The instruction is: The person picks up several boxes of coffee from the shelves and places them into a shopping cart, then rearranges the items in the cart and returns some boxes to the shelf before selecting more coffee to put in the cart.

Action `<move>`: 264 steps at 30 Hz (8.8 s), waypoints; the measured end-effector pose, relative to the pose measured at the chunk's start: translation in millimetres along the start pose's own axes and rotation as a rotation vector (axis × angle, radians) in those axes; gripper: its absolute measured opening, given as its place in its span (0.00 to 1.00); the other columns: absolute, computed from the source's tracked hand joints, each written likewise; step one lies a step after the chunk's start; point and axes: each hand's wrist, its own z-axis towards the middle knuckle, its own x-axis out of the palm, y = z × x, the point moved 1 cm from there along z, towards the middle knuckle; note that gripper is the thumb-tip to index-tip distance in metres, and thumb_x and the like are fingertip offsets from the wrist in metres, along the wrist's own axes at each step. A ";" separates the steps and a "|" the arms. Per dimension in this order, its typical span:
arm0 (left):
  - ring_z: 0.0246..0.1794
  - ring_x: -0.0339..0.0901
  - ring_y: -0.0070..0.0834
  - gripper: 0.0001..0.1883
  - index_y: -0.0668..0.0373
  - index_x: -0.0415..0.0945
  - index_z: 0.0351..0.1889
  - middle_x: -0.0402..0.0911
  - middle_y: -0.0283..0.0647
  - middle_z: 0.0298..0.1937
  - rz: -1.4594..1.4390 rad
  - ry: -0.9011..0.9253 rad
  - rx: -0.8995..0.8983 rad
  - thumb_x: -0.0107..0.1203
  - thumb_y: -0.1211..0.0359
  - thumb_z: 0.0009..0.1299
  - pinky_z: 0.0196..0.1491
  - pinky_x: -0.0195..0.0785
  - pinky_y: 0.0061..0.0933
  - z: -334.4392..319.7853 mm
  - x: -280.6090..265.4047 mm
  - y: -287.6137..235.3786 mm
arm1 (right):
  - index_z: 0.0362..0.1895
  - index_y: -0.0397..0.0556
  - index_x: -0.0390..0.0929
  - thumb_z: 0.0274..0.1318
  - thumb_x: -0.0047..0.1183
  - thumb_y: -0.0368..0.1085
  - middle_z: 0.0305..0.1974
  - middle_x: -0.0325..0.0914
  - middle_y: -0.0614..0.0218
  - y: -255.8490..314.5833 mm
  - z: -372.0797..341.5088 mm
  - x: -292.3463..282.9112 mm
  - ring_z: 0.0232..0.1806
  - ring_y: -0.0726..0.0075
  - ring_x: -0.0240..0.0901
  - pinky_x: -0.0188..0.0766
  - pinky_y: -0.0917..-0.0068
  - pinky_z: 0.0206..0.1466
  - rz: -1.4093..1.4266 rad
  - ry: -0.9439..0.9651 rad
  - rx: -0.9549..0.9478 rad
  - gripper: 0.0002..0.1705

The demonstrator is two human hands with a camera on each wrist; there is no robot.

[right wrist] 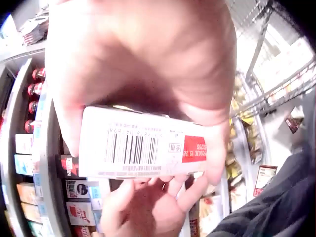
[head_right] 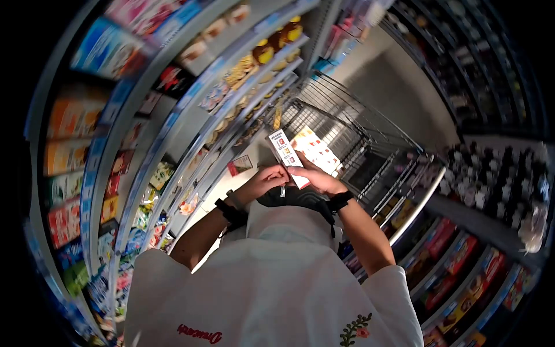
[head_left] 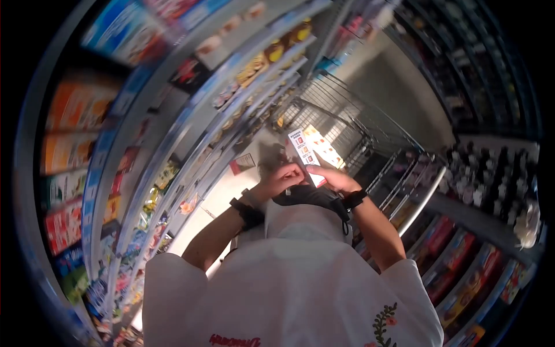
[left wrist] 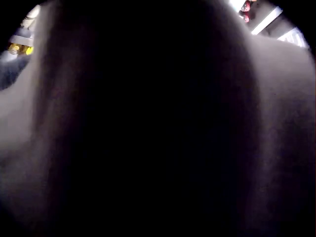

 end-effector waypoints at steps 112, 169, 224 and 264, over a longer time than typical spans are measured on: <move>0.55 0.78 0.25 0.28 0.53 0.75 0.59 0.83 0.36 0.51 -0.426 -0.635 -0.756 0.57 0.45 0.70 0.64 0.65 0.42 136.2 -318.2 711.5 | 0.67 0.41 0.64 0.56 0.64 0.38 0.50 0.80 0.53 -590.6 470.9 -393.0 0.52 0.61 0.76 0.70 0.70 0.58 -0.328 -0.284 0.307 0.37; 0.63 0.74 0.46 0.27 0.66 0.58 0.74 0.74 0.53 0.61 0.845 -0.313 -0.078 0.45 0.68 0.79 0.63 0.66 0.39 335.9 -99.2 167.7 | 0.57 0.47 0.75 0.63 0.61 0.53 0.47 0.81 0.70 -193.5 -2.2 -559.4 0.44 0.72 0.79 0.74 0.72 0.48 -0.157 -1.166 0.319 0.28; 0.58 0.77 0.47 0.18 0.63 0.77 0.58 0.79 0.50 0.60 1.002 -0.221 -0.173 0.53 0.61 0.77 0.60 0.71 0.42 352.5 -306.6 383.0 | 0.58 0.50 0.75 0.50 0.63 0.67 0.54 0.75 0.48 -189.3 66.6 -581.5 0.57 0.38 0.73 0.70 0.49 0.60 -1.227 -1.420 0.617 0.42; 0.57 0.76 0.42 0.31 0.62 0.63 0.71 0.72 0.53 0.63 -0.746 -0.737 -0.236 0.49 0.53 0.76 0.53 0.77 0.32 148.5 -172.0 97.0 | 0.63 0.48 0.71 0.62 0.58 0.31 0.58 0.73 0.66 -18.3 103.7 -307.8 0.59 0.69 0.70 0.73 0.71 0.56 -0.257 -0.600 -0.411 0.24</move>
